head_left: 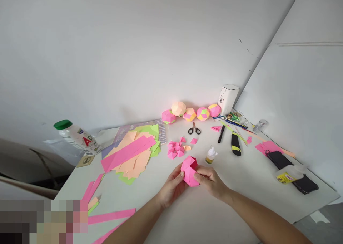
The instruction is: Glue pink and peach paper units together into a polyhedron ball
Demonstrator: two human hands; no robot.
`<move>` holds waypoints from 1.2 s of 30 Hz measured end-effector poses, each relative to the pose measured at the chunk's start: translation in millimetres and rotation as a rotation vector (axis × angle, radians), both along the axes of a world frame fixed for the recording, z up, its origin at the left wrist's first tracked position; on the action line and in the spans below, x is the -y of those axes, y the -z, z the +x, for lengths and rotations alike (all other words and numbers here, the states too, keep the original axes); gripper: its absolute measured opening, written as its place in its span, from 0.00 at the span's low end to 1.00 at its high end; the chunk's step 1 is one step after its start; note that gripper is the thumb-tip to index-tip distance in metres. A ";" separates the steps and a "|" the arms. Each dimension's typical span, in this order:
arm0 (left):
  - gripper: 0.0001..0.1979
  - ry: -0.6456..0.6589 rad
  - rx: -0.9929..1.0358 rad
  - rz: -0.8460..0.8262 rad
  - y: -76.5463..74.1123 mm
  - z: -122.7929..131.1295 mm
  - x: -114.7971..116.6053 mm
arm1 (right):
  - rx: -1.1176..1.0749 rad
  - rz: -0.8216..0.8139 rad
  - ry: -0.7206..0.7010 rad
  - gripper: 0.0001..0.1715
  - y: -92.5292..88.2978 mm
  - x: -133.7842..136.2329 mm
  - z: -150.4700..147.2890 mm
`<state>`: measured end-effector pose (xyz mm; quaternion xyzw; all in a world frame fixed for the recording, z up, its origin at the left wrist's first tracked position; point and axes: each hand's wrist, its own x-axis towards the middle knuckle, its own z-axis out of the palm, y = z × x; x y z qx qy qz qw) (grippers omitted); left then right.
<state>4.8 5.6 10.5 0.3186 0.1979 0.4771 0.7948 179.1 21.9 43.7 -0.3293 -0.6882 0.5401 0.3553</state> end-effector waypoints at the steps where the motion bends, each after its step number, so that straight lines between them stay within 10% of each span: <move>1: 0.22 0.003 -0.002 0.000 -0.5 0.1 0.3 | -0.002 0.000 0.001 0.24 -0.4 0.0 -0.2; 17: 0.26 0.036 -0.007 -0.117 -3.3 -2.1 0.3 | -0.085 -0.044 -0.035 0.27 -2.7 3.6 -0.1; 25: 0.33 0.000 0.106 -0.301 6.6 -13.0 -7.8 | -0.208 0.174 0.244 0.21 3.7 -2.8 7.2; 36: 0.48 0.677 0.074 -0.304 15.1 -21.3 -5.7 | 0.581 0.480 0.447 0.32 67.0 -31.9 -18.0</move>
